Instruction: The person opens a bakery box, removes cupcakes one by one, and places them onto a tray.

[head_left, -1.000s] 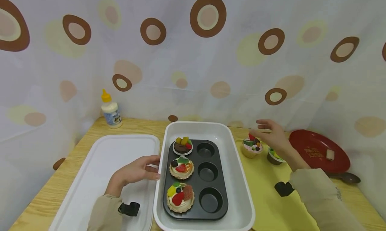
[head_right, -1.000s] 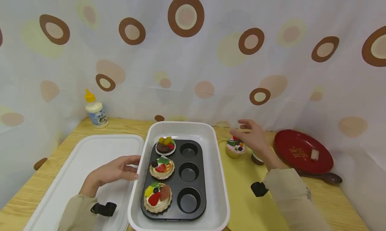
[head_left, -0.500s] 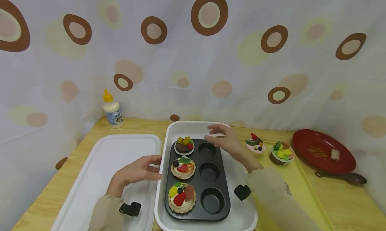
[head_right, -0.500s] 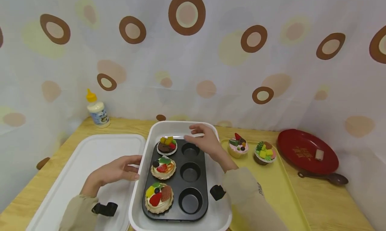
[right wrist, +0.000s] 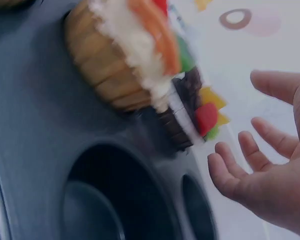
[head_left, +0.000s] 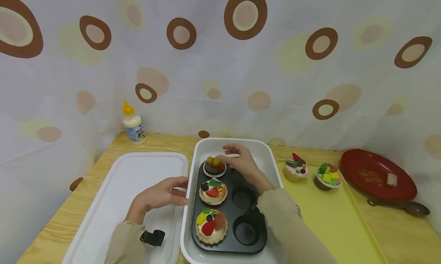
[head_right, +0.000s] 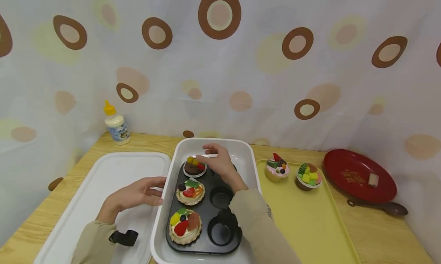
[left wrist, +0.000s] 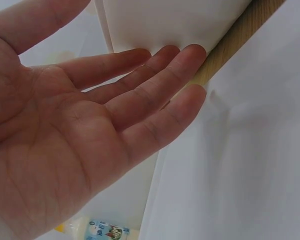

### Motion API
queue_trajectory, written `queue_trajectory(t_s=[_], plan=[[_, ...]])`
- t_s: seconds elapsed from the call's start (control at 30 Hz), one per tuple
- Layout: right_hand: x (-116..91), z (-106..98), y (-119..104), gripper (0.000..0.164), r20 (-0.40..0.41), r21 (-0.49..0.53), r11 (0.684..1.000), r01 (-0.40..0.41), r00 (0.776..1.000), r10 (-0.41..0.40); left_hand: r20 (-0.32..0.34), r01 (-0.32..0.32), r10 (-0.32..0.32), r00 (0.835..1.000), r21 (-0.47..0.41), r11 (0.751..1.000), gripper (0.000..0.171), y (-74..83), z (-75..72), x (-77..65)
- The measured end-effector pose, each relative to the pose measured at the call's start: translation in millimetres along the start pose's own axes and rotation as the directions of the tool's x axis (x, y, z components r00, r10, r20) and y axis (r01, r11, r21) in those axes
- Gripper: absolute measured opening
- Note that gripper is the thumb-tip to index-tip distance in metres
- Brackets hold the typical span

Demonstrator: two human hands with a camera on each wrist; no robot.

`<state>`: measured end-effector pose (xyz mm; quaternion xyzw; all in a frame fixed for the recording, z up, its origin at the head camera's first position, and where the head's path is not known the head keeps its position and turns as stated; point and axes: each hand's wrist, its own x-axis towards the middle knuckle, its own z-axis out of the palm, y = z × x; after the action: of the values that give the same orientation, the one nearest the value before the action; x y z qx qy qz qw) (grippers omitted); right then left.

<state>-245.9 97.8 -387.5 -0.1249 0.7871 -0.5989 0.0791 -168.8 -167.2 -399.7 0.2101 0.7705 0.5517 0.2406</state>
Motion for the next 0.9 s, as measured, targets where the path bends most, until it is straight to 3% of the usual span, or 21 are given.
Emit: queue_trajectory(t_s=[0.1, 0.37, 0.6, 0.73, 0.9], plan=[[2, 1, 7, 0.049, 0.005, -0.021, 1.000, -0.007, 1.000, 0.007, 0.004, -0.001, 0.001, 1.000, -0.001, 1.000, 0.067, 0.7, 1.0, 0.5], [5, 3, 15, 0.058, 0.113, -0.060, 0.998, -0.035, 0.993, 0.041, -0.018, 0.019, -0.019, 1.000, 0.014, 1.000, 0.067, 2.9, -0.4, -1.7], [7, 6, 19, 0.066, 0.147, -0.171, 0.985, 0.030, 0.989, -0.005, -0.019, 0.021, -0.021, 1.000, 0.019, 1.000, 0.069, 4.4, -0.2, -1.0], [7, 7, 23, 0.062, 0.159, -0.306, 0.946, 0.111, 0.985, -0.064, -0.025, 0.026, -0.025, 0.999, 0.029, 0.999, 0.069, 4.9, 0.5, -0.3], [7, 10, 26, 0.051, 0.197, -0.441, 0.863, 0.246, 0.965, -0.174, -0.026, 0.028, -0.028, 0.999, 0.033, 0.999, 0.068, 4.0, 0.7, -0.4]])
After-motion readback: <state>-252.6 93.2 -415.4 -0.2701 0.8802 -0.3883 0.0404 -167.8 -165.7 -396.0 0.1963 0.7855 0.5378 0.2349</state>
